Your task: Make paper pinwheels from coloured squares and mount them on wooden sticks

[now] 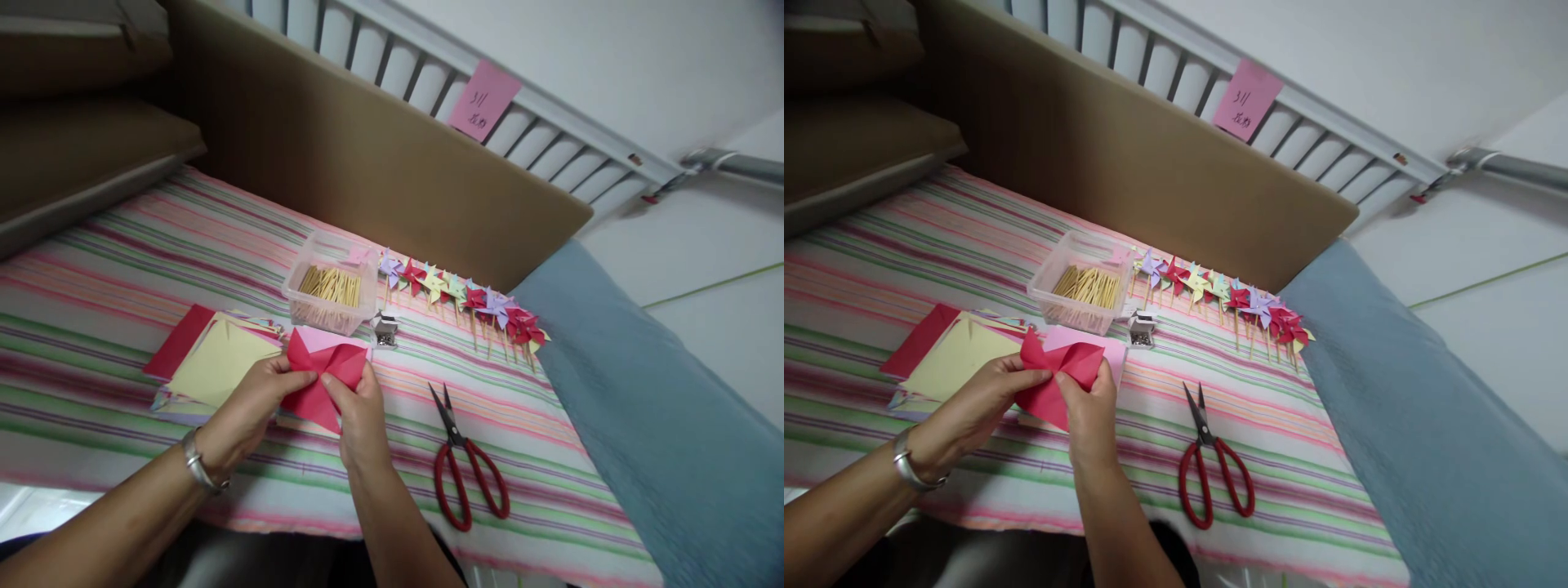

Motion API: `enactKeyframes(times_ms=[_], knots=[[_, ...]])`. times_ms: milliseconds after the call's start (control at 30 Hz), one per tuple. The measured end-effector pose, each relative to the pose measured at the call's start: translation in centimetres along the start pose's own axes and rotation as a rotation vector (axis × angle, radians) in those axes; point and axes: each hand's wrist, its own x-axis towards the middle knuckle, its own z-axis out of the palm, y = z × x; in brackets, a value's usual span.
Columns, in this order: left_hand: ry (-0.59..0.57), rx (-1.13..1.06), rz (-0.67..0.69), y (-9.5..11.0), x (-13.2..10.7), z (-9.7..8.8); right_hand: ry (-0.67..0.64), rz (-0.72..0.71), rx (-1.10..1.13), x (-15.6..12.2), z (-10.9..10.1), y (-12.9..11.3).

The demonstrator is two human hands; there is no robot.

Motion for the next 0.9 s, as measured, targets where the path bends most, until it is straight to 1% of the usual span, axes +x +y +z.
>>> enactKeyframes(times_ms=[100,167,200,267,333,367,433,567,667,800,900], knots=[[-0.011,-0.006,0.014,0.3,0.2,-0.6,-0.052,-0.010,-0.031,0.0,-0.1,-0.4],[0.006,-0.023,0.009,0.9,0.4,-1.1,-0.021,-0.084,-0.146,0.0,-0.5,-0.8],[0.022,-0.039,0.001,1.3,0.4,-1.4,0.014,-0.163,-0.237,0.0,-0.8,-1.0],[0.046,-0.075,-0.010,2.4,0.4,-2.0,0.058,-0.394,-0.450,-0.2,-1.2,-1.4],[0.052,-0.096,0.012,3.4,0.4,-2.6,0.006,-0.631,-0.634,-0.5,-1.4,-1.6],[0.050,-0.094,0.030,3.7,0.3,-2.8,-0.039,-0.719,-0.705,-0.7,-1.4,-1.6],[0.032,-0.086,0.060,4.1,0.2,-3.3,-0.115,-0.824,-0.806,-1.1,-1.2,-1.6],[0.009,-0.067,0.050,4.0,0.3,-3.9,-0.215,-0.914,-0.924,-1.5,-0.7,-1.6],[0.016,-0.063,0.029,3.8,0.2,-3.8,-0.281,-0.936,-0.947,-1.6,-0.6,-1.5],[0.028,-0.067,-0.013,4.0,-0.2,-3.0,-0.300,-0.877,-0.930,-1.5,-0.8,-1.6],[0.045,-0.055,-0.049,4.2,-0.5,-2.3,-0.267,-0.819,-0.921,-1.3,-0.9,-1.7]])
